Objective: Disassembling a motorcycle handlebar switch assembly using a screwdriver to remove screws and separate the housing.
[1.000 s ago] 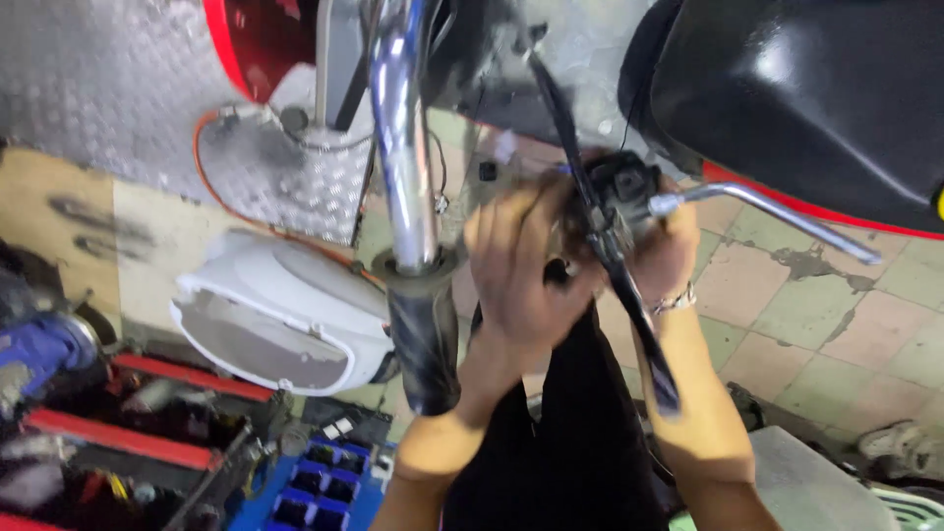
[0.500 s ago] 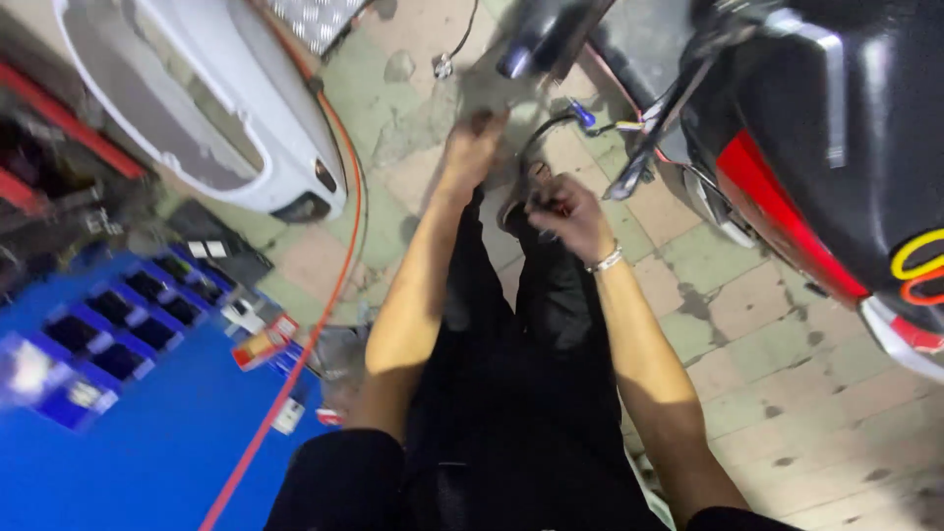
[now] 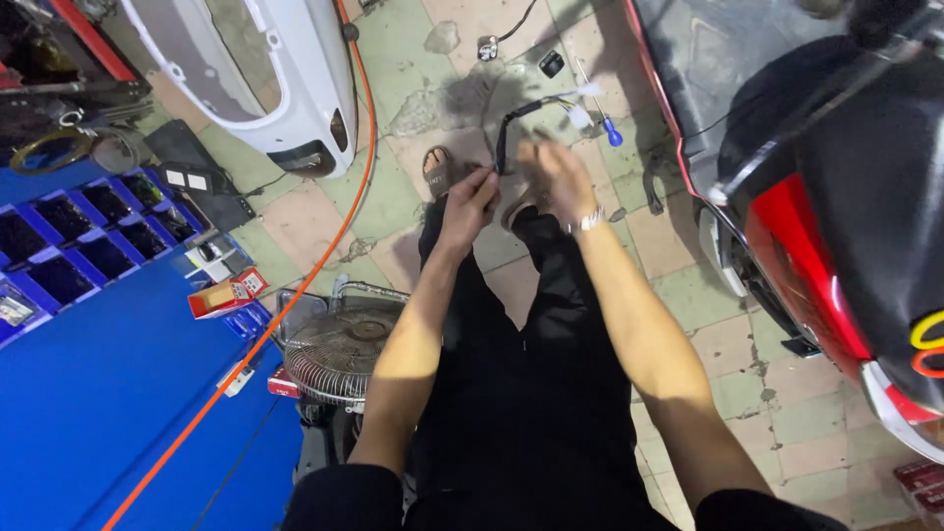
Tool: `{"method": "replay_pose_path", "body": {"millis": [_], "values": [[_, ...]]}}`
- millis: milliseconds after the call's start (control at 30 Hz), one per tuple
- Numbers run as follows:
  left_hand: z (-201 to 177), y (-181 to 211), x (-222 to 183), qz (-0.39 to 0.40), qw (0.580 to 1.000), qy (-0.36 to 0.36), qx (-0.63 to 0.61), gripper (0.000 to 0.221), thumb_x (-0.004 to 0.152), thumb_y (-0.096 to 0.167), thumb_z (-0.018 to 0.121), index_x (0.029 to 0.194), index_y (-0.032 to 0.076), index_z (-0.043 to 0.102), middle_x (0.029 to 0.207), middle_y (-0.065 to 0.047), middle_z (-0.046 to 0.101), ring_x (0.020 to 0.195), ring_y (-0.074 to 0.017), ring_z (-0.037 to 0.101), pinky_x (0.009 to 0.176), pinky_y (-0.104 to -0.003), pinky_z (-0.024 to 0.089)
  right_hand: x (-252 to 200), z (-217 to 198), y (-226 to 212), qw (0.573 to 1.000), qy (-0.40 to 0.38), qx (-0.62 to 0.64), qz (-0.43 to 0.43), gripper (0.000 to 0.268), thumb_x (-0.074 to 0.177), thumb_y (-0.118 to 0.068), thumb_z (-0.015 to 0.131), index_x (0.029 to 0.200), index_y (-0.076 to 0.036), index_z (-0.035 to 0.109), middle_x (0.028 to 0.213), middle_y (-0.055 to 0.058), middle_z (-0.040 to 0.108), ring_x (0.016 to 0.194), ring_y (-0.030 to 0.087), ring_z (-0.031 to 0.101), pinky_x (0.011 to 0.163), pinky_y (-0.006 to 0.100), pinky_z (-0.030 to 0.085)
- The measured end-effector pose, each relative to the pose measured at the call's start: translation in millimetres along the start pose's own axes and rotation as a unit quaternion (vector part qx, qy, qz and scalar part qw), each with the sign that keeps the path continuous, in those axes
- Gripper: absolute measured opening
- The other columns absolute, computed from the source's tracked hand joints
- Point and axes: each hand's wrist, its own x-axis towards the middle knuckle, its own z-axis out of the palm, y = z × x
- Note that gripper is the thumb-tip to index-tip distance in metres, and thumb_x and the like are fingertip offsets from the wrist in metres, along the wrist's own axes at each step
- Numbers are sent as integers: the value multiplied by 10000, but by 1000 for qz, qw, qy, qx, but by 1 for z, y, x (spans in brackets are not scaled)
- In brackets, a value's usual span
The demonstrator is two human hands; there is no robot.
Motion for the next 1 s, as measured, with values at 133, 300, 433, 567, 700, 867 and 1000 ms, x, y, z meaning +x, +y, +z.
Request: {"method": "replay_pose_path", "body": {"millis": [133, 300, 433, 567, 700, 867, 1000], "values": [[-32, -24, 9, 54, 997, -38, 38, 152, 1053, 127, 565, 1033, 33, 683, 691, -59, 544, 622, -117, 473, 568, -252, 407, 61, 34, -19, 915, 42, 394, 79, 346, 1027, -364, 615, 1219, -76, 609, 1061, 95, 729, 984, 199, 743, 859, 357, 660], [-80, -19, 48, 65, 997, -34, 28, 529, 1015, 322, 698, 1355, -68, 586, 1266, -329, 615, 1238, -417, 576, 1040, -548, 485, 67, 91, -52, 936, 22, 349, 34, 292, 1064, -374, 531, 1050, -106, 645, 808, 31, 662, 774, 159, 710, 642, 237, 552], [-91, 20, 105, 114, 992, -37, 49, 424, 1086, 425, 530, 1170, 14, 592, 944, -217, 547, 936, -365, 540, 870, -456, 467, 80, 124, -25, 971, -43, 230, -38, 289, 1115, -198, 475, 911, -50, 616, 650, 111, 600, 527, 225, 647, 520, 284, 495], [-105, -33, 210, 123, 992, 26, 24, 266, 1020, 268, 626, 970, 58, 782, 456, -145, 583, 362, -222, 623, 380, -297, 523, 140, 140, 17, 994, -11, 78, -75, 363, 1118, -142, 451, 808, -71, 625, 574, 46, 587, 499, 161, 593, 533, 258, 456], [-109, -78, 329, 98, 984, 143, 48, 244, 935, 276, 676, 882, 69, 795, 678, -158, 689, 677, -212, 645, 537, -386, 510, 205, 139, 66, 990, 30, -106, -89, 347, 1123, -254, 459, 901, -64, 646, 644, 154, 588, 681, 308, 623, 668, 435, 488], [-118, -70, 449, 221, 975, 15, -26, 292, 921, 151, 601, 815, -70, 760, 723, -106, 735, 657, -160, 673, 637, -256, 554, 293, 124, 110, 990, -63, 117, -42, 285, 1103, -238, 437, 861, -112, 518, 659, -21, 485, 518, 87, 420, 479, 240, 340], [-130, -55, 468, 146, 973, -148, 97, 284, 970, 224, 616, 860, 9, 766, 728, -48, 710, 602, -98, 628, 529, -210, 504, 317, 96, 146, 981, -126, 100, -111, 247, 1121, -205, 417, 957, -69, 543, 695, 10, 520, 578, 102, 449, 556, 235, 403]]}}
